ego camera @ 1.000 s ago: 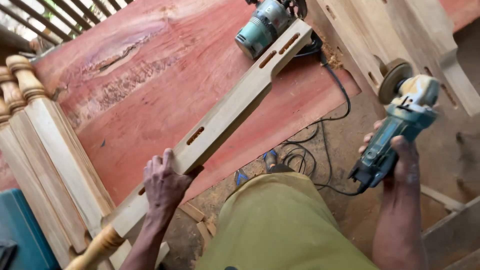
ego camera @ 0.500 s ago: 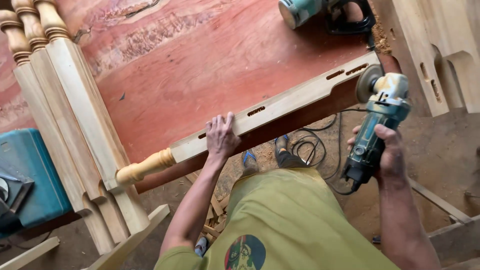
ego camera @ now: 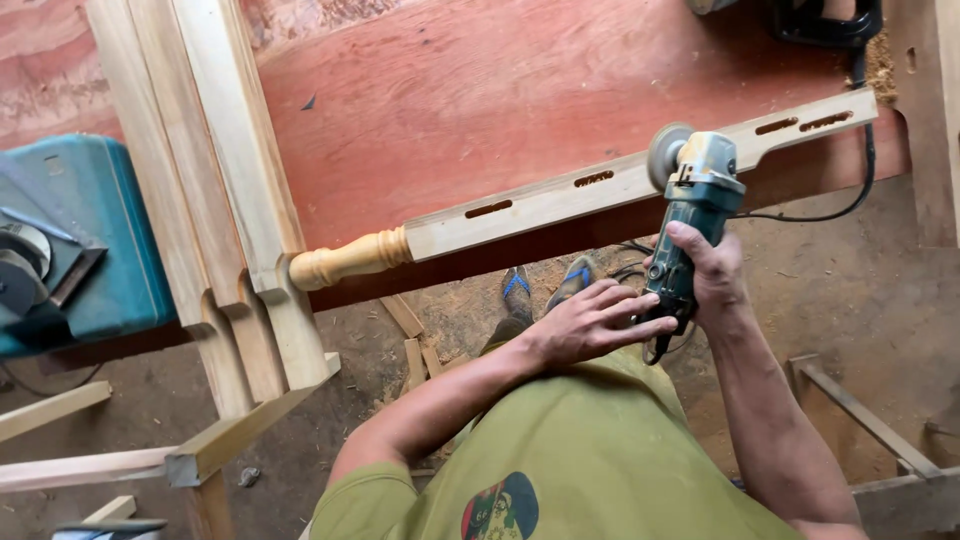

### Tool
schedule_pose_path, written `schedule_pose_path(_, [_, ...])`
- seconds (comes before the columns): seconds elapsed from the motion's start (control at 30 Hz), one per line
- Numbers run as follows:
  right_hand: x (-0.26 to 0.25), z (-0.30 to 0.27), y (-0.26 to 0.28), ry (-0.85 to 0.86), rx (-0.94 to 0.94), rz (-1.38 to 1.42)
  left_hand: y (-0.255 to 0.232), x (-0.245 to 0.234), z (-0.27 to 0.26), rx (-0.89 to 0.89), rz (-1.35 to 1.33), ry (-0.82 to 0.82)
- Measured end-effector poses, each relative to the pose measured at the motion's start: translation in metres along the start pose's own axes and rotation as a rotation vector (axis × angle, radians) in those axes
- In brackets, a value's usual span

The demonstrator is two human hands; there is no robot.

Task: The person uses a handheld router to carve a decorative groove along the length of a wooden post. They then switch to an angle grinder to smooth the carved surface and the edges of the post.

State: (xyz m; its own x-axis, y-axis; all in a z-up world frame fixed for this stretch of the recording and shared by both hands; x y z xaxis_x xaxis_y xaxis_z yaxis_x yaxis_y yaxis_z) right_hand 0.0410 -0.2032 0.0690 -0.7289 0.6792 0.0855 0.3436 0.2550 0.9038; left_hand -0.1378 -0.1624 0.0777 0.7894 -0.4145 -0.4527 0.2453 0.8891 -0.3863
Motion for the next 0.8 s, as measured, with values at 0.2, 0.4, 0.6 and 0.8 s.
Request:
schedule_pose_path(0.2, [0.013, -0.012, -0.021, -0.031, 0.014, -0.113, -0.012, 0.001, -0.013, -0.043, 0.054, -0.063])
schedule_pose_path(0.4, [0.003, -0.009, -0.037, 0.034, 0.019, -0.345, -0.037, 0.025, -0.039, -0.063, 0.151, -0.065])
schedule_pose_path(0.6, [0.027, -0.022, -0.015, 0.201, 0.002, -0.551, -0.038, 0.018, -0.061, -0.442, -0.062, -0.006])
schedule_pose_path(0.8, [0.061, -0.022, -0.023, 0.287, 0.091, -0.611, 0.006, 0.017, -0.047, -1.488, -0.687, -0.073])
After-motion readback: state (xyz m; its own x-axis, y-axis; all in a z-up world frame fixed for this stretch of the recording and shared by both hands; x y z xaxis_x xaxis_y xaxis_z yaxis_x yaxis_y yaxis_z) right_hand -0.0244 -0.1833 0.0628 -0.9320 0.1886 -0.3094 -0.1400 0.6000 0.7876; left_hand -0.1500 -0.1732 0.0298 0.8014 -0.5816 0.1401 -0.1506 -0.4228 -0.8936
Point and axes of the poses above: each hand's wrist, its own z-axis towards the middle knuckle, its own x-axis out of the palm, y = z × x, the point moved 3 cm from there along z, towards the middle knuckle, and after that the axes turned 3 degrees about y, right-handed, at the moved point
